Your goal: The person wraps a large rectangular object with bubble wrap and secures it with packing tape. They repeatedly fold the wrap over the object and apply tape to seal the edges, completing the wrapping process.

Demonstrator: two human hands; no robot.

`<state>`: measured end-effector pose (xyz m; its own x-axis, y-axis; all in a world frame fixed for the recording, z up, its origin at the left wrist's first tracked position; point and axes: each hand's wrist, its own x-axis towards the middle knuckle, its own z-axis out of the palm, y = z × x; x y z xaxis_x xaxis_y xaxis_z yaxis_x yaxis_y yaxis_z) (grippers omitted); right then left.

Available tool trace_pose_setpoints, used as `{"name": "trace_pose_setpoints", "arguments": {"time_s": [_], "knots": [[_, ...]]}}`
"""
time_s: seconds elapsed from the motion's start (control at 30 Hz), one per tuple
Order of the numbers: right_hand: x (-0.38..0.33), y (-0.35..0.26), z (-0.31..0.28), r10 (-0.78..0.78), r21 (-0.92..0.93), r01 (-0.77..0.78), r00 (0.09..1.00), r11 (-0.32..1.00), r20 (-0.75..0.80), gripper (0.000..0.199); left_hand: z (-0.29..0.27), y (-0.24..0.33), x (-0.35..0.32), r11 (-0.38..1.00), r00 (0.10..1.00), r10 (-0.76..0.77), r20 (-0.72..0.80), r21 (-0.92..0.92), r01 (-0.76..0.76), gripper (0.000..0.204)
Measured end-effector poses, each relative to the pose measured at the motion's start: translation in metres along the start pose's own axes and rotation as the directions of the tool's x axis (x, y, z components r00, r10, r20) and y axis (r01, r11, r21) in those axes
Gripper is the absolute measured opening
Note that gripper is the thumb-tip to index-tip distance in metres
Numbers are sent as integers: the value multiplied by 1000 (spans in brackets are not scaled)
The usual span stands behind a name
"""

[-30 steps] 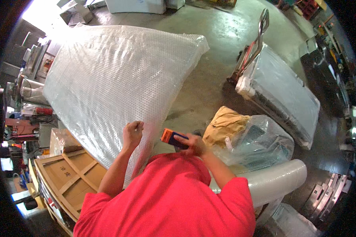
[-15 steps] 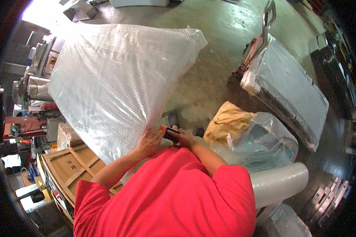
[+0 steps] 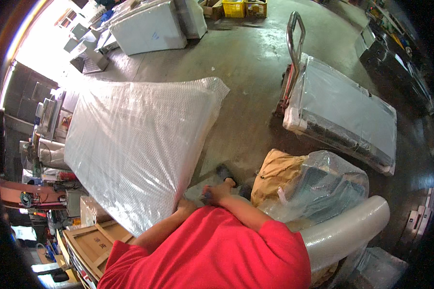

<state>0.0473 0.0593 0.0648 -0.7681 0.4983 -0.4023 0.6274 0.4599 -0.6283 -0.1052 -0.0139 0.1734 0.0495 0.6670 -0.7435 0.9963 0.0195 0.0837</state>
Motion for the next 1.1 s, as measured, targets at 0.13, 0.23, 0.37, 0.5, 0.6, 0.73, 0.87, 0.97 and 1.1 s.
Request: {"name": "trace_pose_setpoints", "arguments": {"time_s": [0.13, 0.23, 0.37, 0.5, 0.6, 0.73, 0.87, 0.97, 1.1], "knots": [[-27, 46, -53, 360, 114, -353, 932, 929, -47, 58, -100, 12, 49, 986, 936, 104, -335, -87, -141, 43], [-46, 82, -84, 406, 104, -393, 893, 914, -194, 58, -221, 9, 133, 994, 703, 87, -706, 13, -111, 45], [-54, 124, -131, 639, 167, -624, 767, 763, -57, 65, -354, -4, 253, 988, 625, 140, -768, 150, -38, 66], [-58, 143, -175, 682, 270, -626, 675, 732, -281, 72, -404, -4, 335, 989, 883, 102, -457, 139, -42, 50], [-64, 148, -198, 725, 342, -640, 582, 688, -369, 65, -392, 2, 374, 969, 902, 227, -368, -10, -249, 31], [-60, 160, -217, 699, 396, -579, 543, 713, -465, 69, -369, 4, 400, 943, 812, 305, -497, 37, -332, 20], [-33, 174, -245, 505, 439, -276, 630, 855, -590, 68, -397, 14, 384, 934, 783, 323, -532, 48, -353, 30], [-9, 174, -277, 202, 282, 12, 668, 959, -716, 63, -432, 17, 334, 796, 562, 26, -827, -323, -512, 37], [9, 156, -316, -150, 135, 354, 670, 925, -727, 83, -397, -24, 225, 385, 601, -334, -726, -687, -617, 39]]}}
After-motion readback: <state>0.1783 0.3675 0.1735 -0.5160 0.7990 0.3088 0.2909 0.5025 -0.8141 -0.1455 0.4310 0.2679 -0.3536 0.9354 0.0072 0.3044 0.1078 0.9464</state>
